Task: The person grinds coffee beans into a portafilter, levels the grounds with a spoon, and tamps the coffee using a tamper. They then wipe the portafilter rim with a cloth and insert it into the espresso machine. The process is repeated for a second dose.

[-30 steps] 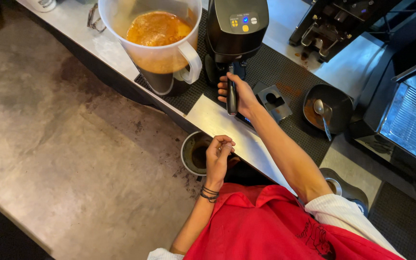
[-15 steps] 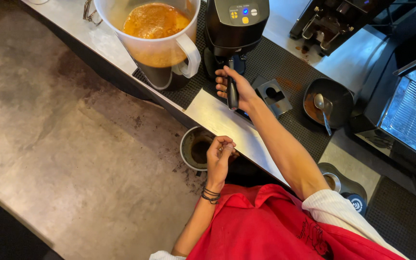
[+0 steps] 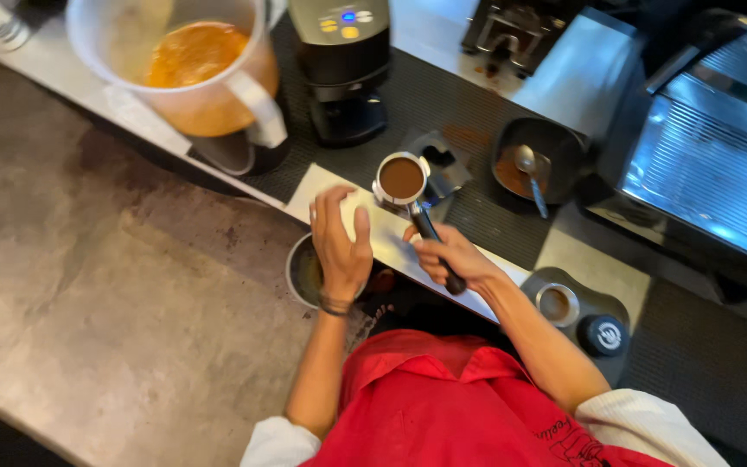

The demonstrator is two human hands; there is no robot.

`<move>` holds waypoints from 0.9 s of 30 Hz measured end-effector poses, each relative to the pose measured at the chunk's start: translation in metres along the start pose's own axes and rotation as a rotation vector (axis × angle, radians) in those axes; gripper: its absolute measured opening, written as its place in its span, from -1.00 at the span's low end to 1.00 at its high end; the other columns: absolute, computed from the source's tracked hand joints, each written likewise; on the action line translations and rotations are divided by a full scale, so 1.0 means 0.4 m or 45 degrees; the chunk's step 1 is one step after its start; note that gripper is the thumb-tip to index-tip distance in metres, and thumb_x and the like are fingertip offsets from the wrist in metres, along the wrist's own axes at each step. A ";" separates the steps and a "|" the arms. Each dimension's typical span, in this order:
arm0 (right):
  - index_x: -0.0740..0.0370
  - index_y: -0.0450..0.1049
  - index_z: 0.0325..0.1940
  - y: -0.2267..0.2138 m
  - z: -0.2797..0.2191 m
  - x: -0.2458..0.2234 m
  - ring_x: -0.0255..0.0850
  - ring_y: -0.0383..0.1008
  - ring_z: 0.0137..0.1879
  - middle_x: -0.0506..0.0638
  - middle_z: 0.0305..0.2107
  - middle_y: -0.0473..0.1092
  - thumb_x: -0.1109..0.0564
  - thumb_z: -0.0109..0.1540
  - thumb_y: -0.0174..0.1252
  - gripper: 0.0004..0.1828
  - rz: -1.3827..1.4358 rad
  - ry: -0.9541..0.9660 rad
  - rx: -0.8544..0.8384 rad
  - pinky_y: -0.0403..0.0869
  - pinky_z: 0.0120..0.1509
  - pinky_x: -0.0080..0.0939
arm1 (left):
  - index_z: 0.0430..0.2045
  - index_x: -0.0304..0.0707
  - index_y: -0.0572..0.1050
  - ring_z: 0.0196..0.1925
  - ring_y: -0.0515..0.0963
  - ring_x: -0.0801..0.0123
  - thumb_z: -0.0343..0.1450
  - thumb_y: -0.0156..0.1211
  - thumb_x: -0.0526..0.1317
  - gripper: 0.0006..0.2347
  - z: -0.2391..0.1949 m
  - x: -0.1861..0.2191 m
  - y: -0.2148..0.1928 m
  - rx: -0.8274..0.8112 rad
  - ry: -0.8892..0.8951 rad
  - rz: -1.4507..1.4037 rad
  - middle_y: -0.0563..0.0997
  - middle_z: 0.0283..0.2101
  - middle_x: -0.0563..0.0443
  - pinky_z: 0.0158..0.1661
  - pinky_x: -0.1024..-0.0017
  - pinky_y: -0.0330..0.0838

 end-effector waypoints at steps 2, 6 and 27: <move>0.30 0.36 0.08 -0.021 -0.096 -0.032 -0.37 0.21 -0.70 -0.12 -0.66 0.10 0.24 0.35 0.12 -0.77 -0.073 -0.038 -0.021 0.34 -0.70 -0.31 | 0.03 -0.27 0.44 0.08 0.47 -0.03 0.60 -0.08 -0.03 -0.69 0.051 0.066 0.079 -0.183 0.158 0.109 0.47 -0.01 -0.14 0.15 0.08 0.28; 0.38 0.38 0.01 -0.050 -0.269 -0.101 -0.32 0.26 -0.75 -0.06 -0.72 0.15 0.29 0.32 0.12 -0.81 -0.241 -0.085 -0.043 0.36 -0.73 -0.30 | 0.00 -0.23 0.53 0.11 0.57 -0.04 0.51 0.11 0.14 -0.58 0.025 0.175 0.331 -0.660 0.551 0.230 0.56 0.00 -0.14 0.17 0.00 0.35; 0.51 0.32 0.18 -0.557 -0.852 -0.145 -0.30 0.23 -0.83 -0.11 -0.75 0.04 0.30 0.27 0.07 -0.61 0.299 -0.610 0.450 0.35 -0.87 -0.22 | -0.21 -0.23 0.53 -0.28 0.62 -0.21 0.53 -0.09 0.14 -0.60 -0.268 0.630 0.881 -1.065 0.297 -0.099 0.57 -0.41 -0.13 -0.26 -0.02 0.46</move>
Point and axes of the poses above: each hand's wrist, its own z-axis towards the middle knuckle, its own y-axis out of the palm, x = y × z, the point moved 6 cm from there along z, towards the middle knuckle
